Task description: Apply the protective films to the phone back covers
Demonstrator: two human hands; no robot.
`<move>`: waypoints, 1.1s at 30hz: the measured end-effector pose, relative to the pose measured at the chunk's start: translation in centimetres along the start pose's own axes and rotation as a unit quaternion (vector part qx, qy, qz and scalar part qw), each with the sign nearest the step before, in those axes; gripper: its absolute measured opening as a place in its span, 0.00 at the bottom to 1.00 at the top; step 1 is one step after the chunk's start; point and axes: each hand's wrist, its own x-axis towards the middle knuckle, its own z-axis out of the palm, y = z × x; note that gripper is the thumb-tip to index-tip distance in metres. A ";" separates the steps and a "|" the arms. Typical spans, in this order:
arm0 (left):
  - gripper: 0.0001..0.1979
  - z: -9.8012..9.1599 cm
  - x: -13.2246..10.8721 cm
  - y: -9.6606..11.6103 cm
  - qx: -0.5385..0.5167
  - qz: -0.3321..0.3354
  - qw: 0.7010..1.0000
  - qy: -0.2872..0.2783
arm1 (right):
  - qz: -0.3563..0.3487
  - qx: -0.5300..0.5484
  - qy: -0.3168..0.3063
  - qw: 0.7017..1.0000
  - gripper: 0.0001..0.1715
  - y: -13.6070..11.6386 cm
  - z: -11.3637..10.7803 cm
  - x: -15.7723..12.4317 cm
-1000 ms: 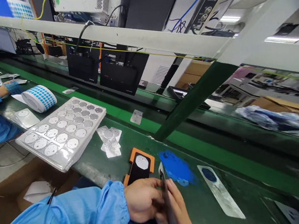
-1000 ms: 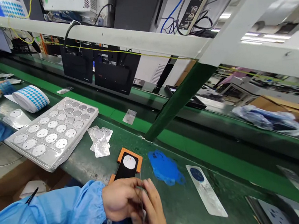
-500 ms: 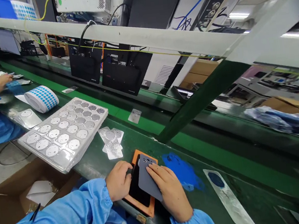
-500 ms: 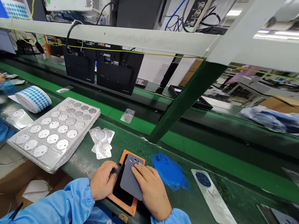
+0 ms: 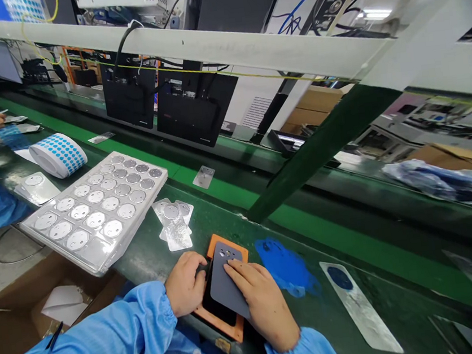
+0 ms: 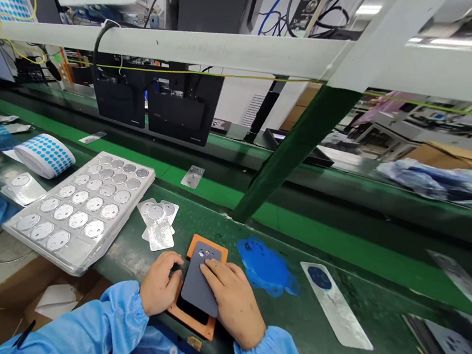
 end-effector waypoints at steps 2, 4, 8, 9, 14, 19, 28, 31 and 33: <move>0.15 0.0 0.0 -0.1 -0.002 -0.001 1.000 0.001 | 0.000 0.000 -0.003 1.000 0.26 -0.1 0.0 0.1; 0.15 0.1 0.0 -0.1 -0.004 -0.001 1.000 0.006 | 0.004 0.001 -0.008 1.000 0.26 -0.1 -0.2 0.2; 0.15 0.2 -0.2 -0.2 -0.004 0.005 1.000 0.017 | 0.014 0.012 -0.026 0.999 0.26 -0.2 -0.7 0.5; 0.15 0.1 -0.2 -0.2 -0.004 0.006 1.000 0.019 | 0.017 0.017 -0.033 0.999 0.26 -0.2 -0.9 0.6; 0.15 -0.3 0.7 0.5 0.000 0.037 0.999 0.024 | 0.036 0.046 -0.069 0.996 0.27 -0.1 -0.7 0.7; 0.17 -0.1 3.4 1.4 0.073 0.111 0.990 -0.038 | 0.052 0.056 -0.105 0.992 0.27 -0.8 -0.5 0.4; 0.12 0.6 4.9 1.9 0.223 0.094 0.959 -0.145 | 0.124 0.191 -0.163 0.960 0.37 3.4 -3.1 4.4; 0.10 0.7 4.5 1.7 0.242 0.077 0.959 -0.129 | 0.253 0.123 -0.075 0.957 0.29 3.9 0.5 8.9; 0.08 0.9 3.9 1.4 0.238 0.059 0.964 -0.102 | 0.263 0.106 -0.070 0.956 0.29 3.2 3.1 11.0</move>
